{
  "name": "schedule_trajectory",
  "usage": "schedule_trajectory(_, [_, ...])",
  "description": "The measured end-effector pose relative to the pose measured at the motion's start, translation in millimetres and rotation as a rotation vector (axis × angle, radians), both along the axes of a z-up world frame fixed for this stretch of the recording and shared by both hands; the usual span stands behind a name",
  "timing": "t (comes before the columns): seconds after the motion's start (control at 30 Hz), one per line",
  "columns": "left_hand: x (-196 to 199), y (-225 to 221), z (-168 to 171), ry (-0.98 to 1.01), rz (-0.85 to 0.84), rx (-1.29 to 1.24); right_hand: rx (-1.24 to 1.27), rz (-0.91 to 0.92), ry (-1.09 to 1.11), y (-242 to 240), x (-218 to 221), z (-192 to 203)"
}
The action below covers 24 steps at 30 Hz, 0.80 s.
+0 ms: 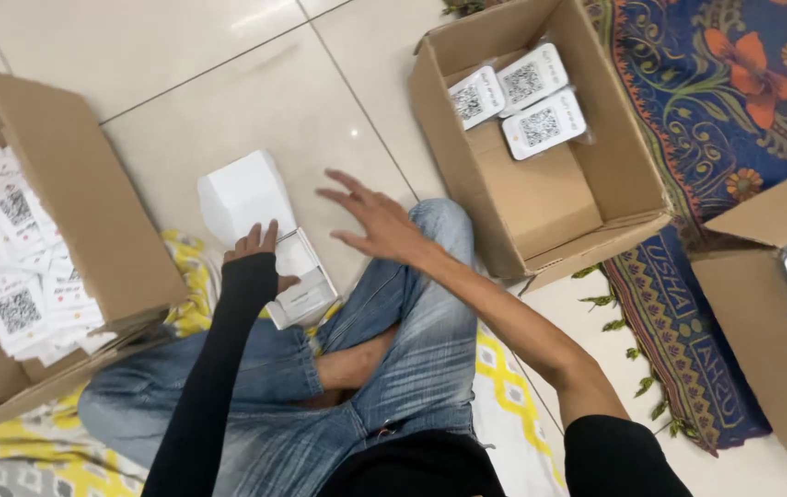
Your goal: The person is packing small white boxes with products and applying QR code labels.
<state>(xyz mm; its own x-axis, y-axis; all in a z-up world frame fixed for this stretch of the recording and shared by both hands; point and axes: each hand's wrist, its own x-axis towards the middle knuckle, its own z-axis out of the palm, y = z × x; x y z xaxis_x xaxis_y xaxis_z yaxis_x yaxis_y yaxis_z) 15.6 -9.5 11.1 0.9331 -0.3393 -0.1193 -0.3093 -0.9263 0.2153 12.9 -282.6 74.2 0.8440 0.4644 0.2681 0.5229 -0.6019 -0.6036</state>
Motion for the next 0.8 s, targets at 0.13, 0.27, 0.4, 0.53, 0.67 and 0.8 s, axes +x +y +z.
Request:
schedule_trajectory(0.13, [42.1, -101.0, 13.3, -0.143, -0.137, -0.356, 0.21, -0.285, -0.049, -113.2, 47.8, -10.5])
schedule_trajectory(0.27, [92.8, -284.6, -30.0, 0.407, -0.166, -1.476, 0.116, -0.545, -0.161, -208.7, 120.0, -46.2])
schedule_trajectory(0.4, [114.1, -383.6, -7.1, 0.631, -0.247, -1.787, -0.271, -0.489, -0.246, -263.0, 210.1, -139.4])
schedule_trajectory(0.53, [118.4, -409.9, 13.4, 0.489, -0.232, -1.676, -0.536, -0.397, 0.065, -274.4, 189.9, -162.8])
schedule_trajectory(0.67, [97.3, -403.2, 14.5, 0.332, -0.163, -1.57, -0.485, -0.497, 0.187, -290.5, 162.7, -190.9])
schedule_trajectory(0.8, [73.7, -399.5, 5.7, 0.178, -0.118, -1.473, -0.406, -0.614, 0.331, -300.0, 68.1, -115.8])
